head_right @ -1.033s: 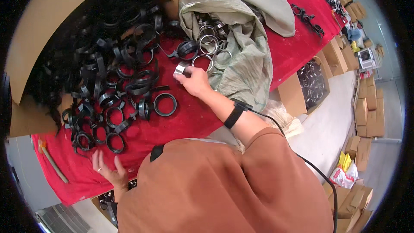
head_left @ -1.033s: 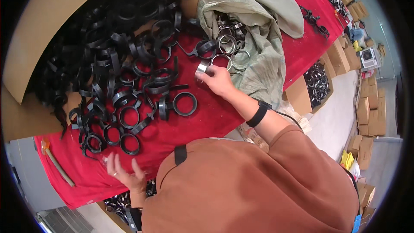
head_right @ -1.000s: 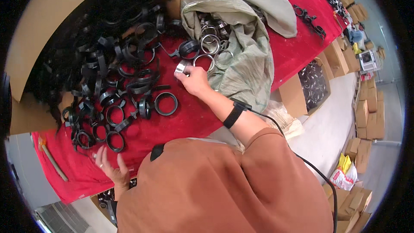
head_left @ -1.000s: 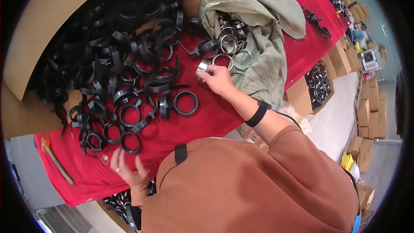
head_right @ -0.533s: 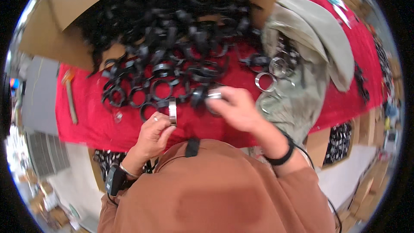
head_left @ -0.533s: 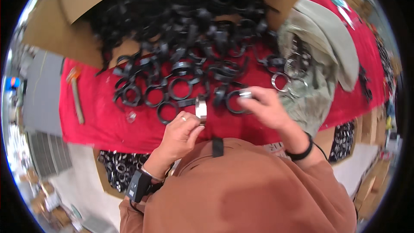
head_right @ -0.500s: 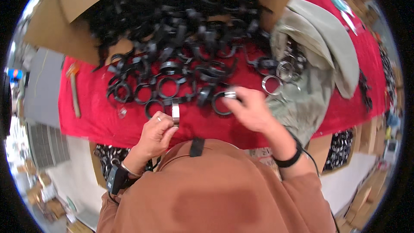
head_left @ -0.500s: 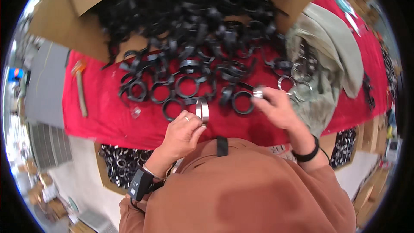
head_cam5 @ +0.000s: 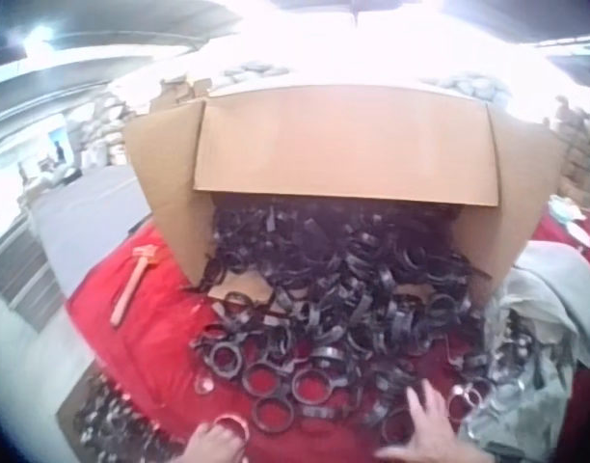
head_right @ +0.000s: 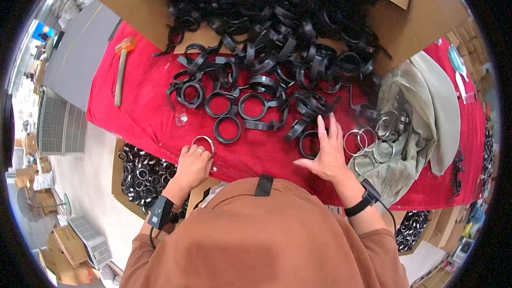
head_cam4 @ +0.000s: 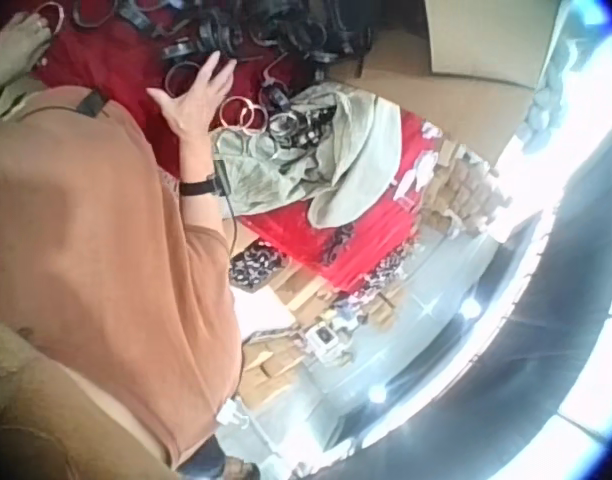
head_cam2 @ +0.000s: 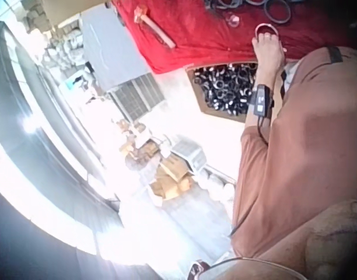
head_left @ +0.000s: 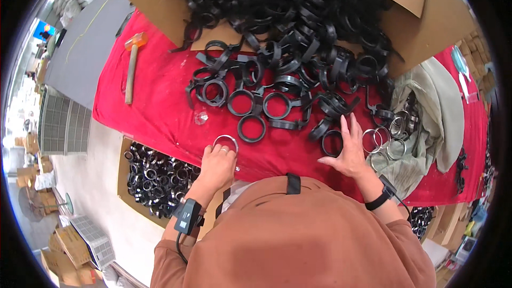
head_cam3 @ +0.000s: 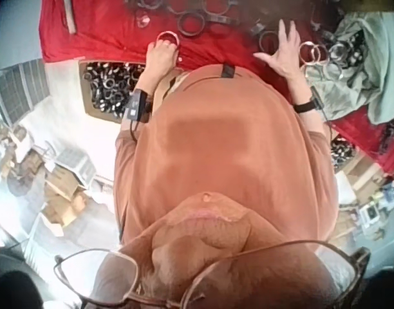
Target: Sorting and inspecting black plastic ring components in a manufacturing warehouse.
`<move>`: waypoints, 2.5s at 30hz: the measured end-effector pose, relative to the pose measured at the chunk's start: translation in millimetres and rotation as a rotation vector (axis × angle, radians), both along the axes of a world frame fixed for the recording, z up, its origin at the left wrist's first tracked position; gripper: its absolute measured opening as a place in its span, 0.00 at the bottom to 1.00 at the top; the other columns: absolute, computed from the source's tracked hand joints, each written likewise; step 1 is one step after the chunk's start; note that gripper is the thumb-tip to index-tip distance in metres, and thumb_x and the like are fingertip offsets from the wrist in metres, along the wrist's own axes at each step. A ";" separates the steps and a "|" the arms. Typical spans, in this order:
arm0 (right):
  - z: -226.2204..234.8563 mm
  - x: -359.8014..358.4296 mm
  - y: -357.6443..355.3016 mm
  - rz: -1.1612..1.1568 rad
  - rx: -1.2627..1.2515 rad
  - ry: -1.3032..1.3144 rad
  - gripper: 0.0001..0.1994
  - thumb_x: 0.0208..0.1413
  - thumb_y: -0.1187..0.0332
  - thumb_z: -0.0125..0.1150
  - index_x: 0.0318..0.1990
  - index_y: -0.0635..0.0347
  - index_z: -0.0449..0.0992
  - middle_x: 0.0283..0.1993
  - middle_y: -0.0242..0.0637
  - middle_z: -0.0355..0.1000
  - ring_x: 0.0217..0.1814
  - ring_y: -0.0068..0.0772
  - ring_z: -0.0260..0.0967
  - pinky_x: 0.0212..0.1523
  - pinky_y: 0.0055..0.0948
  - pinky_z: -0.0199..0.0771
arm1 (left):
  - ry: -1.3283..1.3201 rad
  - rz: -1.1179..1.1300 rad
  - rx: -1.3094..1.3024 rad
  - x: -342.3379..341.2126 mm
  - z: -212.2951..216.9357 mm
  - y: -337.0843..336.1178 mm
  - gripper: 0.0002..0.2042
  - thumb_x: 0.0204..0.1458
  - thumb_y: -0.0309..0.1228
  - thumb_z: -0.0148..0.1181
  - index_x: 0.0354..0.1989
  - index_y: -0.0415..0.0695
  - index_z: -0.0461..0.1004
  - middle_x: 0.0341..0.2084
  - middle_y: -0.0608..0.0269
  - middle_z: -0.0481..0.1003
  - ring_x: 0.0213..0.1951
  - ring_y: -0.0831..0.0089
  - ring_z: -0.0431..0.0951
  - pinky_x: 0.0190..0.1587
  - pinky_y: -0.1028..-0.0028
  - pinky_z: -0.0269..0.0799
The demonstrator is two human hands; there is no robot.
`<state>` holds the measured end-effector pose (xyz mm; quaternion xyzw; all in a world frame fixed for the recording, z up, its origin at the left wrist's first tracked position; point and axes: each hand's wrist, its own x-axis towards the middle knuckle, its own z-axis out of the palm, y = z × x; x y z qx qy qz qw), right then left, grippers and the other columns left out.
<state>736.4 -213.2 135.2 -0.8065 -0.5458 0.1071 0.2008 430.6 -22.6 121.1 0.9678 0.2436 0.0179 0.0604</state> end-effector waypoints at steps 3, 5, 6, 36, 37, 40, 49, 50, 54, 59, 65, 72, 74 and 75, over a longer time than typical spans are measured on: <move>-28.5 -7.0 14.4 -0.060 0.082 -0.037 0.63 0.23 0.50 0.76 0.66 0.59 0.39 0.66 0.65 0.33 0.65 0.67 0.39 0.62 0.54 0.45 | -0.040 -0.017 -0.012 -3.2 -6.1 3.7 0.06 0.42 0.33 0.59 0.24 0.45 0.72 0.24 0.60 0.70 0.34 0.63 0.70 0.40 0.64 0.62; -36.8 -17.2 34.3 -0.152 0.211 -0.028 0.65 0.21 0.48 0.76 0.65 0.61 0.35 0.65 0.70 0.29 0.66 0.69 0.35 0.62 0.53 0.43 | -0.083 -0.038 -0.051 -0.6 -5.4 7.0 0.07 0.41 0.34 0.60 0.24 0.45 0.72 0.25 0.60 0.70 0.35 0.63 0.70 0.40 0.64 0.62; -41.0 -24.5 46.4 -0.183 0.230 -0.049 0.66 0.21 0.48 0.76 0.65 0.62 0.35 0.65 0.71 0.27 0.66 0.70 0.34 0.62 0.54 0.43 | -0.096 -0.030 -0.060 -1.3 -3.7 9.0 0.07 0.41 0.35 0.61 0.24 0.45 0.72 0.25 0.60 0.70 0.35 0.63 0.70 0.40 0.64 0.62; 74.7 86.8 305.5 -0.239 0.005 -0.287 0.41 0.42 0.37 0.55 0.58 0.61 0.63 0.55 0.55 0.63 0.57 0.51 0.60 0.56 0.42 0.61 | -0.367 -0.352 -0.219 -3.6 -33.5 74.7 0.16 0.33 0.41 0.68 0.26 0.47 0.71 0.26 0.65 0.69 0.32 0.66 0.67 0.42 0.63 0.59; 70.8 92.4 310.2 -0.256 -0.007 -0.305 0.43 0.40 0.34 0.54 0.59 0.58 0.62 0.55 0.56 0.62 0.57 0.52 0.60 0.57 0.42 0.61 | -0.379 -0.365 -0.220 -2.9 -33.8 75.3 0.15 0.33 0.41 0.68 0.26 0.47 0.71 0.26 0.65 0.69 0.33 0.66 0.67 0.42 0.63 0.60; 71.0 84.8 306.2 -0.169 -0.058 -0.157 0.42 0.37 0.34 0.57 0.60 0.48 0.63 0.54 0.57 0.62 0.54 0.56 0.62 0.56 0.42 0.62 | -0.371 -0.331 -0.238 -5.9 -36.1 76.1 0.15 0.33 0.41 0.67 0.26 0.47 0.72 0.26 0.65 0.68 0.32 0.66 0.67 0.42 0.63 0.60; 72.8 13.9 224.8 0.134 -0.134 -0.358 0.31 0.43 0.47 0.60 0.55 0.50 0.66 0.45 0.48 0.63 0.46 0.49 0.65 0.46 0.42 0.65 | -0.405 -0.321 -0.248 -8.7 -35.9 79.6 0.16 0.34 0.43 0.66 0.26 0.46 0.72 0.27 0.63 0.68 0.34 0.64 0.67 0.43 0.63 0.60; 79.1 6.8 215.2 0.122 -0.174 -0.372 0.31 0.42 0.48 0.61 0.55 0.49 0.66 0.44 0.47 0.63 0.44 0.48 0.66 0.44 0.42 0.65 | -0.415 -0.341 -0.255 -9.4 -38.3 79.2 0.17 0.34 0.43 0.67 0.27 0.46 0.72 0.28 0.63 0.69 0.34 0.63 0.67 0.43 0.62 0.60; 89.6 -5.1 177.0 0.124 -0.301 -0.300 0.30 0.42 0.51 0.61 0.55 0.51 0.66 0.41 0.48 0.65 0.38 0.52 0.67 0.40 0.44 0.69 | -0.428 -0.317 -0.248 -19.7 -38.3 75.0 0.13 0.36 0.39 0.65 0.27 0.45 0.72 0.28 0.63 0.69 0.35 0.64 0.68 0.45 0.61 0.60; 117.9 -3.7 171.4 0.091 -0.162 -0.342 0.24 0.43 0.59 0.63 0.50 0.55 0.71 0.42 0.47 0.67 0.39 0.51 0.67 0.42 0.41 0.68 | -0.456 -0.207 -0.189 -55.3 -23.4 74.9 0.09 0.35 0.31 0.64 0.25 0.45 0.72 0.24 0.65 0.70 0.32 0.67 0.70 0.51 0.57 0.60; 120.3 -40.2 268.4 0.379 0.226 -0.259 0.23 0.44 0.55 0.63 0.45 0.61 0.72 0.42 0.45 0.69 0.44 0.48 0.67 0.44 0.39 0.66 | -0.477 0.179 0.127 -91.3 7.0 150.1 0.08 0.35 0.25 0.62 0.24 0.44 0.69 0.22 0.63 0.69 0.33 0.64 0.70 0.52 0.55 0.59; 70.3 -75.3 415.0 0.378 -0.026 -0.453 0.36 0.41 0.36 0.55 0.47 0.60 0.72 0.48 0.45 0.67 0.54 0.46 0.61 0.51 0.44 0.58 | -0.560 0.315 0.164 -79.4 -34.6 285.7 0.04 0.41 0.23 0.60 0.26 0.42 0.71 0.27 0.60 0.70 0.36 0.59 0.69 0.52 0.61 0.60; 58.0 -75.4 442.7 0.341 -0.262 -0.503 0.43 0.38 0.29 0.49 0.51 0.60 0.70 0.55 0.46 0.63 0.61 0.48 0.54 0.56 0.54 0.52 | -0.488 0.339 0.159 -74.5 -45.0 302.2 0.08 0.42 0.25 0.60 0.32 0.40 0.73 0.34 0.57 0.72 0.41 0.58 0.69 0.53 0.63 0.60; 51.4 -69.0 445.6 0.338 -0.271 -0.505 0.43 0.38 0.29 0.49 0.51 0.60 0.70 0.55 0.46 0.63 0.61 0.48 0.54 0.56 0.54 0.52 | -0.491 0.336 0.150 -61.7 -39.1 301.1 0.08 0.42 0.25 0.60 0.32 0.40 0.73 0.34 0.57 0.72 0.41 0.58 0.69 0.53 0.63 0.60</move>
